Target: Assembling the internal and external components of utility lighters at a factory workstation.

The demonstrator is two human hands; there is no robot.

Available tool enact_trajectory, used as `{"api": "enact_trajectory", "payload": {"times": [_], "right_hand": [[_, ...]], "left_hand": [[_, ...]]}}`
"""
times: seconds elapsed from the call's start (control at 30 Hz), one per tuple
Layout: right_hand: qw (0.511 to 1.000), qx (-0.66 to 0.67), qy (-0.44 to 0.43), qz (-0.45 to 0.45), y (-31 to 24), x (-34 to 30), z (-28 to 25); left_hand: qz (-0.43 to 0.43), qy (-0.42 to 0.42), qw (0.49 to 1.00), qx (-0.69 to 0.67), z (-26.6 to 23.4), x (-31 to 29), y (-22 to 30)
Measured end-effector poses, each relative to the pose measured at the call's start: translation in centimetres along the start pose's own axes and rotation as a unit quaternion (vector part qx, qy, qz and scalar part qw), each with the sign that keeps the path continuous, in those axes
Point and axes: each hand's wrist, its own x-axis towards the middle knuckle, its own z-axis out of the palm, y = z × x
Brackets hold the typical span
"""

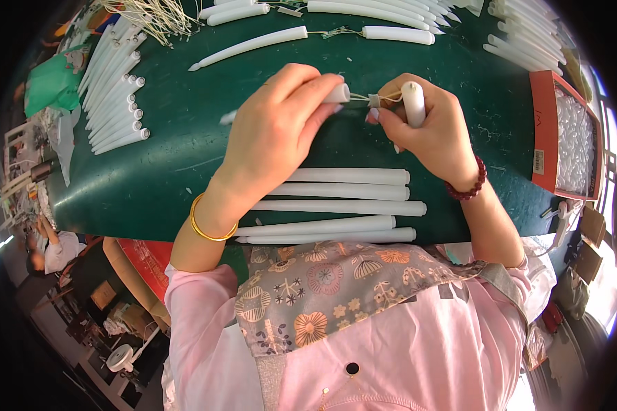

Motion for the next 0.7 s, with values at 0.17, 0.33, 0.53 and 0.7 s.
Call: {"api": "enact_trajectory", "payload": {"times": [0.17,0.33,0.53,0.7], "right_hand": [[0.990,0.094,-0.079,0.073,-0.4,0.1,-1.0],[0.983,0.113,-0.112,0.092,-0.3,-0.2,-0.8],[0.976,0.111,-0.131,0.137,-1.2,-0.6,0.4],[0.975,0.108,-0.139,0.134,-0.6,-0.9,1.0]], "left_hand": [[0.077,-0.018,0.995,0.067,-0.2,0.0,-0.9],[0.125,-0.014,0.990,0.063,-0.2,0.1,-0.5],[0.129,-0.013,0.988,0.082,0.6,0.1,0.4],[0.078,0.013,0.993,0.089,1.2,-0.2,1.1]]}}
